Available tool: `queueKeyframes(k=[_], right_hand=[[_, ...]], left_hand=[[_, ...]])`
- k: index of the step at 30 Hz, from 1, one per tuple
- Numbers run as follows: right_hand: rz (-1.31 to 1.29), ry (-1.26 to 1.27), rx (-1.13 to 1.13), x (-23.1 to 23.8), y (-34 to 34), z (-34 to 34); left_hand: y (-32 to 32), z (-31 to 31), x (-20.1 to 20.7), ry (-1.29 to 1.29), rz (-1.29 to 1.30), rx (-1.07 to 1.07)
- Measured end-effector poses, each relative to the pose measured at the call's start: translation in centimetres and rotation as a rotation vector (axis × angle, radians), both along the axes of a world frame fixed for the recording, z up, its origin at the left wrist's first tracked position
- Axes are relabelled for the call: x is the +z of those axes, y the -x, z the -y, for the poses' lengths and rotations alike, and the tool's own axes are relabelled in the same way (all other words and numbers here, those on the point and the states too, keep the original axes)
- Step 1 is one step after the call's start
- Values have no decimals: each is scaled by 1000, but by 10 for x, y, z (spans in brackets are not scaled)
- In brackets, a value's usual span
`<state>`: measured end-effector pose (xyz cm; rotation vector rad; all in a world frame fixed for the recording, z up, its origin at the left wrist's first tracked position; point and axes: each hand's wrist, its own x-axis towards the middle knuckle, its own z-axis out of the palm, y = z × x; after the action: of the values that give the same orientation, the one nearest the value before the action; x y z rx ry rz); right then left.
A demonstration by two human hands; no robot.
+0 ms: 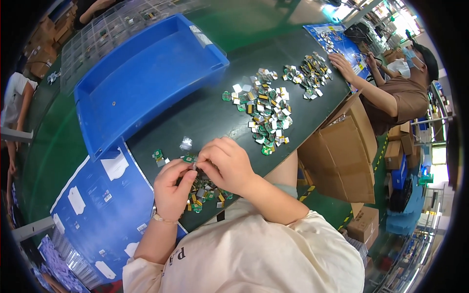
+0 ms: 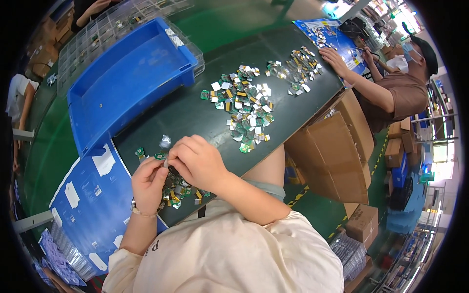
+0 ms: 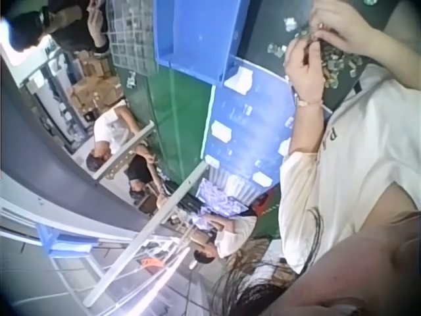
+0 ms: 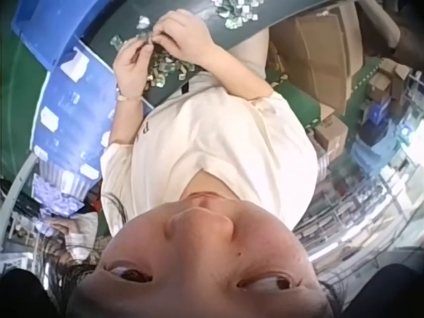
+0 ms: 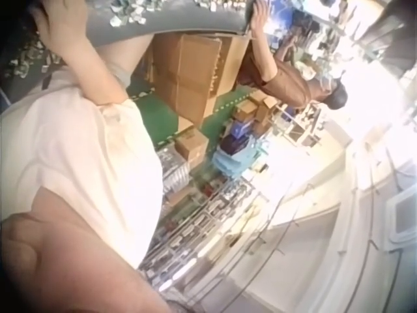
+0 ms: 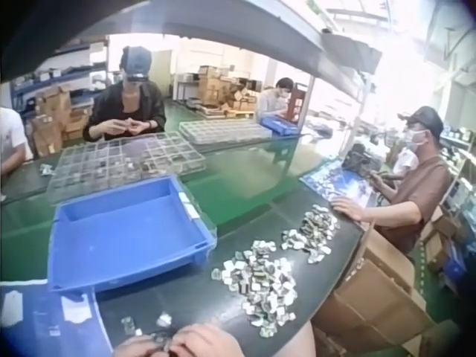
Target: Sorting and inspecting small electronic circuit boards on a factory workbench.
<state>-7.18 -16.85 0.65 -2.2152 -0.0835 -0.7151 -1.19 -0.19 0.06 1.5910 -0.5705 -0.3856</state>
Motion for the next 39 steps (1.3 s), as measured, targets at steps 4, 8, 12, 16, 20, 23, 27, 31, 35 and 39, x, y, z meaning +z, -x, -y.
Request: queueKeyframes(k=[4, 8, 12, 16, 20, 23, 27, 31, 35, 39], right_hand=[[134, 101, -122, 1, -1, -2], [169, 164, -145, -4, -1, -6], [196, 141, -153, -2, -2, -7], [242, 176, -126, -1, -1, -5], [266, 170, -115, -6, -2, -7], [261, 163, -87, -9, -1, -5], [243, 131, -128, -1, -3, -7], [248, 168, -114, -3, -1, -7], [265, 178, -111, -5, -1, -6], [261, 200, -121, -3, 1, -6]], left_hand=[[-1, -1, -4, 190, -424, -1], [-4, 0, -3, 269, -515, 8], [-4, -4, -6, 238, -504, -17], [-4, -2, -5, 209, -501, -39], [-4, 0, -3, 205, -496, -43], [-5, 0, -2, 220, -534, -46], [-6, -1, -4, 245, -555, -63], [-6, -1, -4, 259, -582, -82], [-4, 0, -3, 249, -590, -61], [-4, -1, -5, 255, -589, -65]])
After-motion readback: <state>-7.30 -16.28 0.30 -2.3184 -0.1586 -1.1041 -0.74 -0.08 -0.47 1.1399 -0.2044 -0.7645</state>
